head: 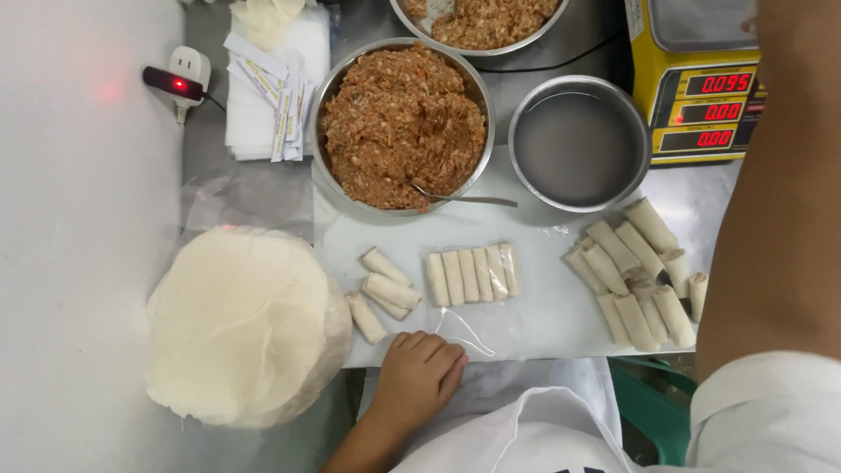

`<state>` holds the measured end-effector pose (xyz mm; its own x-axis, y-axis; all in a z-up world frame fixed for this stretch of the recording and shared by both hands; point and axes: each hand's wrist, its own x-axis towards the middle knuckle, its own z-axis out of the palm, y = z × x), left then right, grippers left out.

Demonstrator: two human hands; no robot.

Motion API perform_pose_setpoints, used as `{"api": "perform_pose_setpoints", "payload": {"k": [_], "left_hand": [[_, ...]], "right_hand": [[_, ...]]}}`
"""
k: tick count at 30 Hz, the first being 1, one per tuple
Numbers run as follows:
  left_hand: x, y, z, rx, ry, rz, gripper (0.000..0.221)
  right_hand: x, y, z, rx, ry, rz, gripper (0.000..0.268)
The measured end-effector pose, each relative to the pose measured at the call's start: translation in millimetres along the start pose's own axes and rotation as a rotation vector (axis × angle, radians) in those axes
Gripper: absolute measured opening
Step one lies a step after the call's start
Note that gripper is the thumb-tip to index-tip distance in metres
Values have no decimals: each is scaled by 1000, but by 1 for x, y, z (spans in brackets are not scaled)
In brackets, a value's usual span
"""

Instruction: Packing prepared spring rolls into plastic bags for distribution.

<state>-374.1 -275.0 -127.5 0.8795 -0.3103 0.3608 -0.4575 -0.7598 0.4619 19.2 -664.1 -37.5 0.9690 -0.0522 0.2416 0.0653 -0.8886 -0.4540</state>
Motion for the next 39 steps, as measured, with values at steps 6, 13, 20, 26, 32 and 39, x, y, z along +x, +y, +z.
{"api": "perform_pose_setpoints", "payload": {"k": [6,13,20,26,32,39], "left_hand": [[52,28,-17,-763,137,-443,28],[53,65,-5,-1528,76,-518,50],[32,73,-23,-1584,93,-643,50],[27,78,-32,-1527,113,-673,47],[25,81,-30,-1675,248,-479,40],[26,84,-32,-1600,160,-521,49]], "right_hand": [[-218,-140,-6,939,-161,-432,25],[-351,-171,8,606,-295,-361,44],[-382,-167,-7,835,-351,-132,38],[-387,-171,-11,864,-287,-144,33],[-397,-170,-12,954,-222,2,36],[-400,-173,-8,1058,-270,-53,33]]}}
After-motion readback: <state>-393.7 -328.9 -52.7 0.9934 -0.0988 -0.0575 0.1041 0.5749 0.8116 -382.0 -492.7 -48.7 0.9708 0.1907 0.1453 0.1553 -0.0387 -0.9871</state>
